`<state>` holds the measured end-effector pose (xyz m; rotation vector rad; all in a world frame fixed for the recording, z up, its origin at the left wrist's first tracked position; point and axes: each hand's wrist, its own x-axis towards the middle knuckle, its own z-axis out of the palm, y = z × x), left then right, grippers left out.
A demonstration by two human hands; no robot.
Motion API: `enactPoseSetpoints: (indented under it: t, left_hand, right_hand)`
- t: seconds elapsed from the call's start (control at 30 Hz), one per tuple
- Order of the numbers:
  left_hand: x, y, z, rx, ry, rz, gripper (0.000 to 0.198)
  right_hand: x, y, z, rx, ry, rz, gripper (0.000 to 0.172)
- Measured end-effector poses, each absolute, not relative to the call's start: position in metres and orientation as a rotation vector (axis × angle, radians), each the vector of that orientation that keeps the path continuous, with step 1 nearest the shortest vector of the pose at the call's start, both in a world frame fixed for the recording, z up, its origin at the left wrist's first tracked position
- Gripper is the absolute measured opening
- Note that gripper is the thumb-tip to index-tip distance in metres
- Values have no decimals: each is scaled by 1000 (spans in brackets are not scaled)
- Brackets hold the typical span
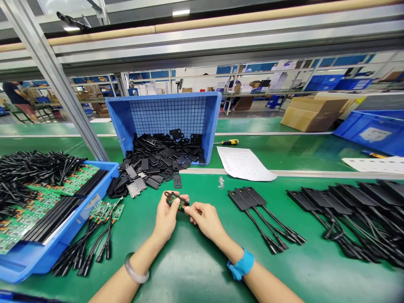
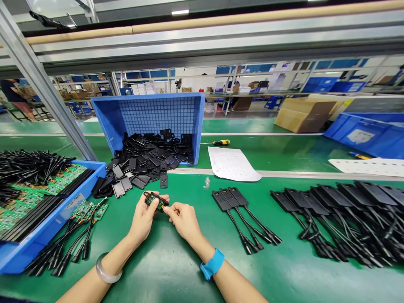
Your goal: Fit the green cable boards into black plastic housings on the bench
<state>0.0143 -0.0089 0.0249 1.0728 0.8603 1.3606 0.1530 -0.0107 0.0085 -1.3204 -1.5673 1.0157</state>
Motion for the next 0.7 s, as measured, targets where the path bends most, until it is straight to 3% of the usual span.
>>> enactPoseSetpoints:
  t: [0.13,0.2,0.37,0.47,0.7]
  left_hand:
    - [13,-4,25,1043,925,1273,40]
    - [13,-2,25,1047,964,1192,38]
    - [15,-2,20,1221,976,954,20]
    - [17,-3,16,1354,1011,870,12]
    - [16,0,11,1455,1048,819,11]
  right_hand:
    - [154,-11,13,-1223,-1753,950,39]
    - [156,-13,16,-1207,-1868,758,43]
    - [161,-15,17,-1071,-1991,179,29]
    - [165,-12,16,-1011,-2065,-15,31]
    - [168,-9,16,-1017,-2105,-95,28]
